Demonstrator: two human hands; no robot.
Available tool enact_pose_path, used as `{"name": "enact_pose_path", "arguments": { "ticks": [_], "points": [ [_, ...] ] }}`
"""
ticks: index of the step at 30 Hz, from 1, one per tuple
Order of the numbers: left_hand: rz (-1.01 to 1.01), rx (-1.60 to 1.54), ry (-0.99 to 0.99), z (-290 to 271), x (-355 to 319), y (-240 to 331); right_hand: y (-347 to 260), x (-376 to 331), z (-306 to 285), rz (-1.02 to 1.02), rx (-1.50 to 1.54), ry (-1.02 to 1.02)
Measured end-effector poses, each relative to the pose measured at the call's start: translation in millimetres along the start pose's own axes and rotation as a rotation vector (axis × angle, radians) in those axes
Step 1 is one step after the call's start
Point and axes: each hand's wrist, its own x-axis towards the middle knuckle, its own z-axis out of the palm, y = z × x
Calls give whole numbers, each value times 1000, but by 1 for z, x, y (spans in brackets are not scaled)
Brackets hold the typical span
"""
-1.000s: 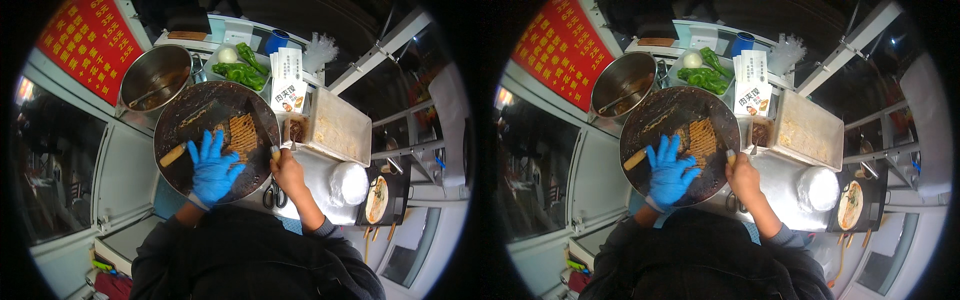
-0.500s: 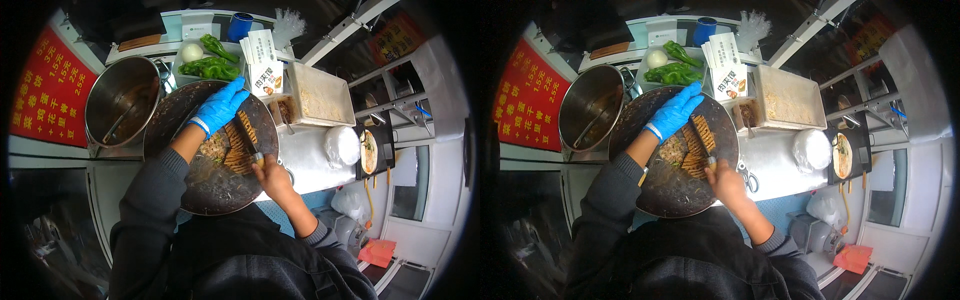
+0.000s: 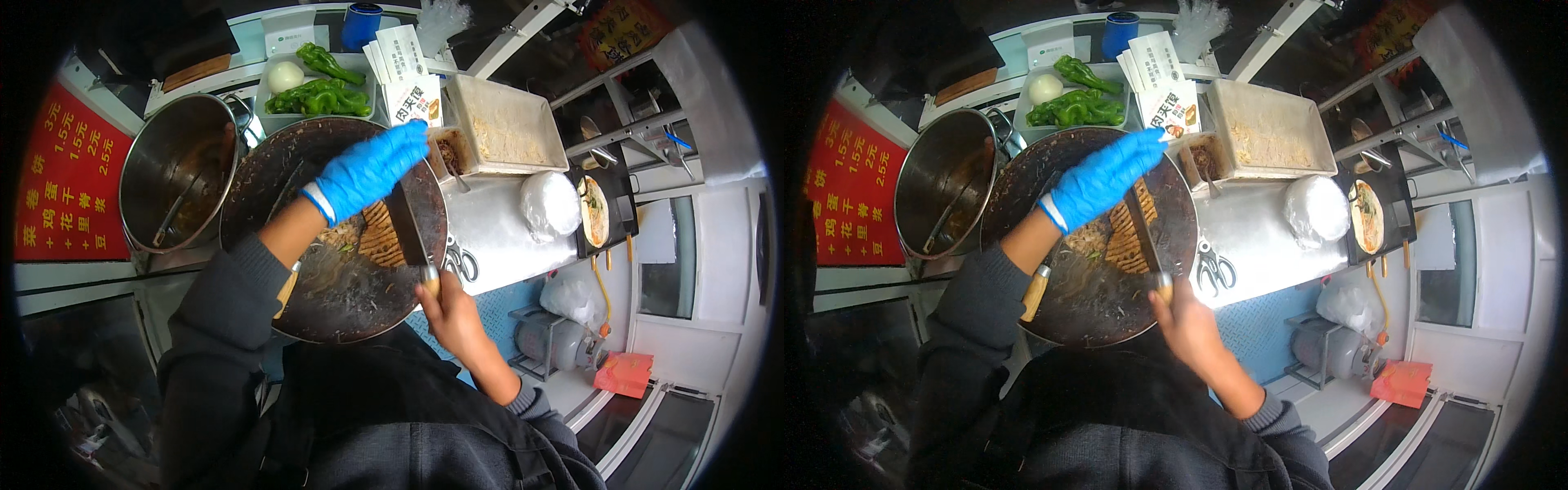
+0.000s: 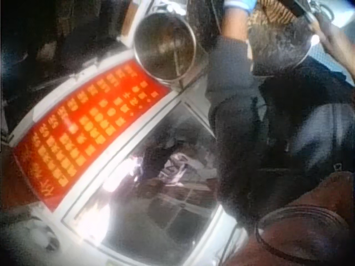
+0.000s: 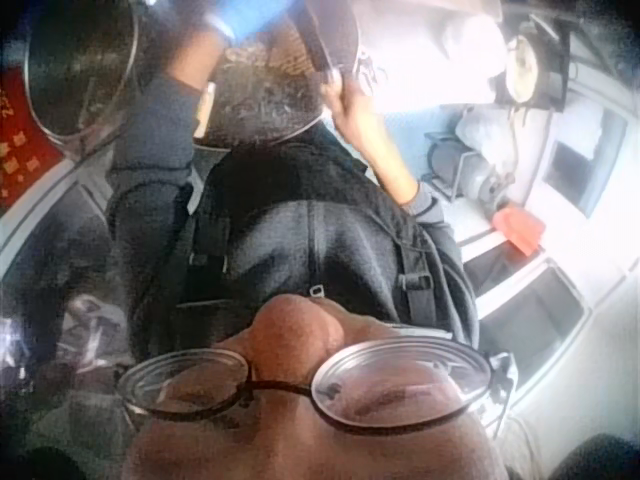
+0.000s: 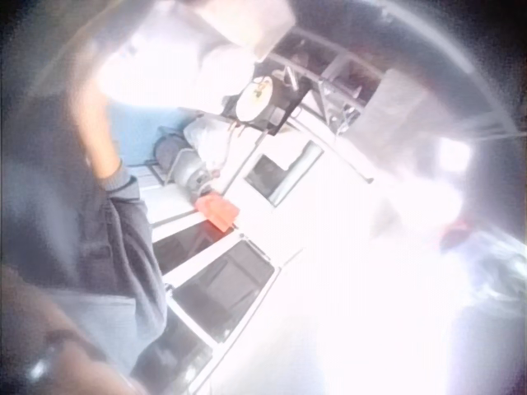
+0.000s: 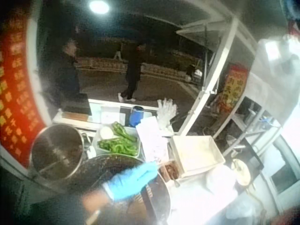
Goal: The person prepares a flatbread wrap on a griddle by layering shredded vegetables, greens, and sauce, then adds crispy fried strips and a meat patty. They use a brush, tongs, and a spatula to assemble the ingredients and fold the wrap.
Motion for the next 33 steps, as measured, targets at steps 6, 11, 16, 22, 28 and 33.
{"name": "enact_pose_path", "arguments": {
  "ticks": [6, 11, 16, 22, 28, 33],
  "points": [
    [-104, 672, -234, -16, -66, 50, 26, -67, 5, 103, 32, -32],
    [-184, 652, -342, 8, -107, 54, 32, -72, 11, 130, 13, -75],
    [-353, 407, -322, 22, -116, 58, 30, -69, 14, 113, -81, -65],
    [-413, 266, -163, 7, -118, 65, 18, -58, 27, 157, -159, -84],
    [-452, 264, -33, 6, -120, 56, 20, -60, 18, 84, -49, -47],
    [-954, -301, 46, -3, -93, 39, 37, -33, -33, 71, -27, -80]
  ]
}}
